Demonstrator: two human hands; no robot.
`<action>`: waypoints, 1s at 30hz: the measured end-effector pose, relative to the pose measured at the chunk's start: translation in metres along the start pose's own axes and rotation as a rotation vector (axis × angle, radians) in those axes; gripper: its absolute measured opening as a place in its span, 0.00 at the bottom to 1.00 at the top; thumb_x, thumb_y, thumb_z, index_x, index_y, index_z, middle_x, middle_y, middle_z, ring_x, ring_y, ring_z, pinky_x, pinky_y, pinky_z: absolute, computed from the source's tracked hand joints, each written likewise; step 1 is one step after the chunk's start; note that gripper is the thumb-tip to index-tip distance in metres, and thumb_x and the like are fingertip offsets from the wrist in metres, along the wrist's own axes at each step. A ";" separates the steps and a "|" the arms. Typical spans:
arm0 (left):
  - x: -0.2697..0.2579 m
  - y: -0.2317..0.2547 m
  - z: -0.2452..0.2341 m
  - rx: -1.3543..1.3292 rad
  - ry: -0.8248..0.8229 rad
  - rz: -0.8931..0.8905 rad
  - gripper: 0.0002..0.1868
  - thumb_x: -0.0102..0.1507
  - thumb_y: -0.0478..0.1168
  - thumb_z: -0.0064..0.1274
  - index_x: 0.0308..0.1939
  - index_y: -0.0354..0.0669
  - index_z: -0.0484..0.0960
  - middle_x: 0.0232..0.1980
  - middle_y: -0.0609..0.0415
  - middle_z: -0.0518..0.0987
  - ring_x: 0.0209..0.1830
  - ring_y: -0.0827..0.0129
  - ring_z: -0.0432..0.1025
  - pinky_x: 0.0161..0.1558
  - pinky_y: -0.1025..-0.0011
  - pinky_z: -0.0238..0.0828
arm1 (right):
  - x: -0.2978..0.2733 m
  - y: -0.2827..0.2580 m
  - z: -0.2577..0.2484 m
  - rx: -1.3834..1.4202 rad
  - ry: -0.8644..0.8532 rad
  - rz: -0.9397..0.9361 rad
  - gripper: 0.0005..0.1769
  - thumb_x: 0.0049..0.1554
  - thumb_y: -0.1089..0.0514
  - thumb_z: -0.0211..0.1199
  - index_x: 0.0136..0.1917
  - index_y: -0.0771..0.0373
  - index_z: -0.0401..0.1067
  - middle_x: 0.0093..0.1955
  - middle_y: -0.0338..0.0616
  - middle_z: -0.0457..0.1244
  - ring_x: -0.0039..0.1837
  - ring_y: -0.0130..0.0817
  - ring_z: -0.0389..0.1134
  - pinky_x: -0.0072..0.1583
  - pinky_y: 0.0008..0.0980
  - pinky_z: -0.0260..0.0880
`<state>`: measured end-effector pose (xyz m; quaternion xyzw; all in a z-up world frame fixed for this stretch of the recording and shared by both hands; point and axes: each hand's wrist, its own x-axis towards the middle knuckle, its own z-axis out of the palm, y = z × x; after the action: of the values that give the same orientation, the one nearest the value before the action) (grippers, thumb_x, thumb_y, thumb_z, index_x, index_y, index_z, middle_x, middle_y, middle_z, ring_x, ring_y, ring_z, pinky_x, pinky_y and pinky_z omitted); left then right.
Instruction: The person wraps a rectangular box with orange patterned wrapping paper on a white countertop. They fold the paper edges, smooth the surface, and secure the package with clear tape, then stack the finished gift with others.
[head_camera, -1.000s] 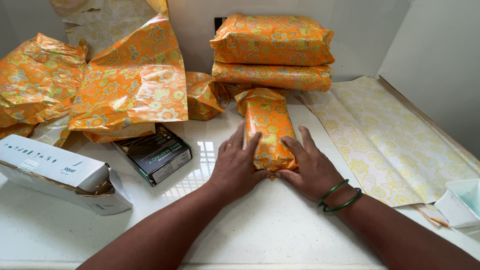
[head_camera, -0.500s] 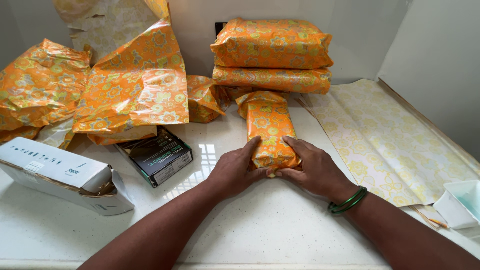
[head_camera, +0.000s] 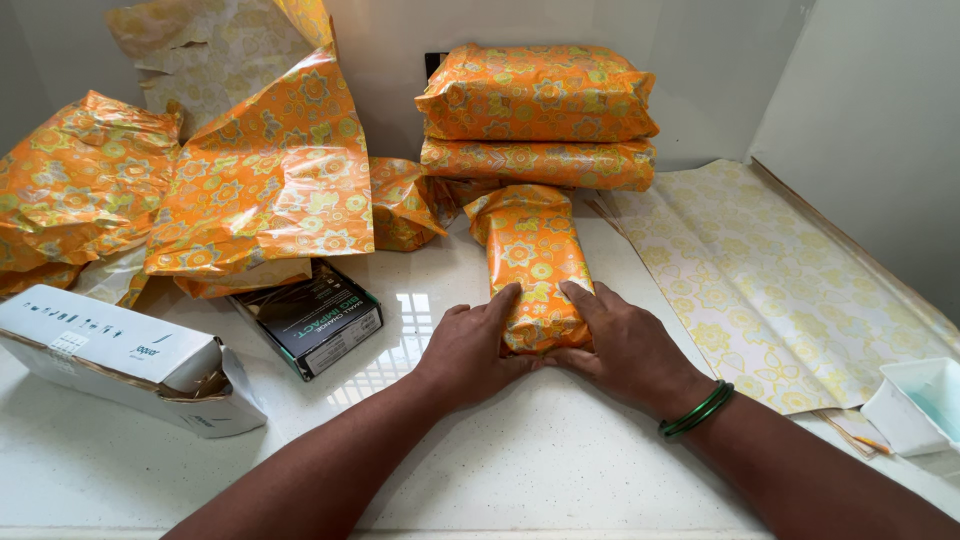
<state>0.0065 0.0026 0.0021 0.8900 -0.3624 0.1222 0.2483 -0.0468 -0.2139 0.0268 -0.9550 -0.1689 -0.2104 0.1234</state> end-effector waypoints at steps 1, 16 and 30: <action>0.000 0.000 0.001 0.006 0.023 0.019 0.51 0.55 0.57 0.67 0.71 0.32 0.60 0.39 0.41 0.83 0.43 0.49 0.78 0.57 0.55 0.65 | 0.000 -0.001 0.001 -0.015 0.004 0.008 0.50 0.44 0.41 0.76 0.73 0.60 0.61 0.58 0.58 0.63 0.51 0.57 0.72 0.49 0.48 0.76; -0.003 0.003 0.003 -0.003 0.038 -0.023 0.47 0.55 0.51 0.62 0.71 0.32 0.60 0.37 0.44 0.84 0.41 0.53 0.80 0.62 0.56 0.62 | -0.002 -0.002 0.004 -0.123 0.037 -0.071 0.46 0.47 0.42 0.75 0.70 0.63 0.61 0.51 0.57 0.63 0.45 0.55 0.72 0.43 0.46 0.76; 0.012 -0.020 -0.011 -1.483 -0.241 -0.633 0.47 0.59 0.69 0.49 0.73 0.48 0.57 0.61 0.46 0.78 0.50 0.59 0.81 0.45 0.55 0.83 | -0.003 0.011 -0.002 -0.025 0.261 -0.315 0.47 0.43 0.46 0.78 0.71 0.61 0.63 0.65 0.63 0.64 0.55 0.56 0.73 0.51 0.44 0.76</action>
<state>0.0284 0.0134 0.0089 0.5614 -0.1048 -0.3221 0.7550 -0.0464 -0.2250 0.0255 -0.8829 -0.2961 -0.3511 0.0979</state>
